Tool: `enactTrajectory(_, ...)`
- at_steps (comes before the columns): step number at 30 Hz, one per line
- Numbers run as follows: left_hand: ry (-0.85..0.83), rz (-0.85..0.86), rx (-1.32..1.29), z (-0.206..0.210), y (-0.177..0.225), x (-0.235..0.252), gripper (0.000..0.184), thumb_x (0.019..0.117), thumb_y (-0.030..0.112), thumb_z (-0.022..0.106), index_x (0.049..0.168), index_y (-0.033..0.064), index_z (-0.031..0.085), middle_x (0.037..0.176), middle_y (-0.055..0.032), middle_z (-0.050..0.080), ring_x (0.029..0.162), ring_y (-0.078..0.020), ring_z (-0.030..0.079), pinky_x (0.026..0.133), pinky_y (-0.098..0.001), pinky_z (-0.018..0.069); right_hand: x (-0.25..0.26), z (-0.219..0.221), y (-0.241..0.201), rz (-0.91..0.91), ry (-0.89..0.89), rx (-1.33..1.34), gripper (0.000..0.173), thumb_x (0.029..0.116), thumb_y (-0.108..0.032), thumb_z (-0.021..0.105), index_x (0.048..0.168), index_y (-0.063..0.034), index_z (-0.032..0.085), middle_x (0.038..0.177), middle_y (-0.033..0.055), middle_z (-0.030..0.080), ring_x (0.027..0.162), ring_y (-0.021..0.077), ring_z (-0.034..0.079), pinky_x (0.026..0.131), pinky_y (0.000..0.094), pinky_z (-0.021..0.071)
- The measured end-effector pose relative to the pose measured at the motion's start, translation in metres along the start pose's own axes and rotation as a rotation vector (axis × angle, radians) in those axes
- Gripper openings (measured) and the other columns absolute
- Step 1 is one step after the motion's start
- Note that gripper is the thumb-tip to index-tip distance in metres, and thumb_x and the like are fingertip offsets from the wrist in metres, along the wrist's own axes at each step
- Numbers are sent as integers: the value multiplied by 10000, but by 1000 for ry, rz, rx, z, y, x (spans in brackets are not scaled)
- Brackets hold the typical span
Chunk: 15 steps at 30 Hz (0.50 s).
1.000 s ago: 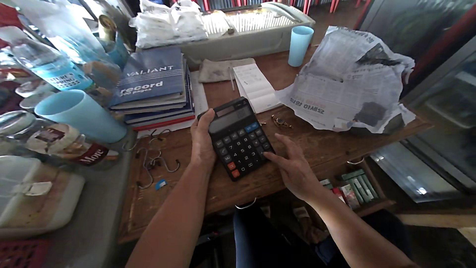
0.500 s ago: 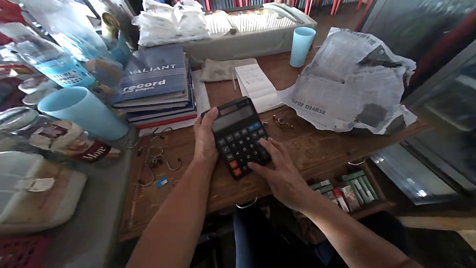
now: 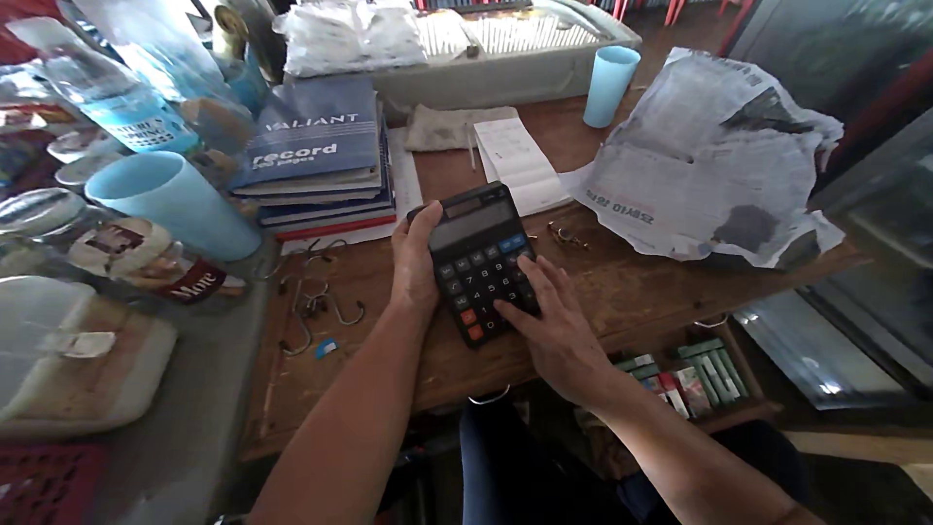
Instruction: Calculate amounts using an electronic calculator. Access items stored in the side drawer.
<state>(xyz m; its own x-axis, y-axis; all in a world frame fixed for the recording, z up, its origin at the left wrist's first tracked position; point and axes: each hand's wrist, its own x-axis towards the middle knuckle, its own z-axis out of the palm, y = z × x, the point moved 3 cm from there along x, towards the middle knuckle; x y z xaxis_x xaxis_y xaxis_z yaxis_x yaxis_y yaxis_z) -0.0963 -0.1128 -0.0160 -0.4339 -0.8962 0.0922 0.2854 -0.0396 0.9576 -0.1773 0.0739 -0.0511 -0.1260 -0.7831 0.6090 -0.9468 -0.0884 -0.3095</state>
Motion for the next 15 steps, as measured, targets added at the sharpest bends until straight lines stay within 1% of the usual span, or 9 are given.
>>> enactTrajectory(2,-1,-5,15,-1,-1,0,291,1032,323,502,1159,82,607,903,-37,731,827,-126,729,738,-322,625,0,0,0,12,-30,-28,484,870,92,618,1238,-196,746,1543,244,456,1457,500,361,1157,653,345)
enactTrajectory(4,-4,-4,21,-1,-2,1,313,1016,339,516,1168,83,612,915,-40,732,831,-130,728,739,-327,624,-2,-1,1,8,-31,-1,491,872,94,606,1245,-196,739,1552,234,448,1471,479,351,1167,637,344)
enactTrajectory(7,6,6,20,-1,-1,2,279,1011,323,523,1138,92,613,892,-24,734,809,-113,729,724,-310,625,-7,1,0,-46,12,76,467,870,102,607,1198,-196,754,1532,241,466,1467,475,363,1167,632,359)
enactTrajectory(8,16,-4,29,-1,-1,1,286,1014,326,521,1154,92,607,904,-24,732,818,-113,727,728,-313,624,-9,1,-1,-53,-4,78,487,857,111,613,1201,-203,754,1532,240,467,1469,477,359,1166,637,356)
enactTrajectory(9,15,-23,37,-2,-2,1,323,1026,339,514,1209,85,595,946,-37,727,849,-127,724,751,-330,621,-10,2,-3,-54,-21,67,514,838,125,629,1205,-212,756,1531,239,472,1468,482,360,1164,643,356)
enactTrajectory(10,16,-35,41,-2,-2,1,345,1026,348,512,1235,85,588,967,-43,725,867,-136,722,764,-340,618,-11,2,-4,-53,-41,46,541,826,135,637,1216,-222,755,1531,236,476,1467,487,359,1166,648,349)
enactTrajectory(13,31,-29,30,-1,-1,1,324,1026,344,514,1201,85,598,943,-43,730,845,-135,727,750,-330,621,-9,-1,-5,-74,-71,-15,548,836,119,651,1232,-247,747,1536,223,477,1470,486,355,1170,664,320)
enactTrajectory(15,17,-18,22,0,1,0,314,1041,337,498,1185,81,607,930,-42,734,841,-134,730,746,-328,624,-10,-2,-1,-72,-35,30,497,858,102,628,1215,-220,751,1520,220,495,1460,467,383,1167,659,333)
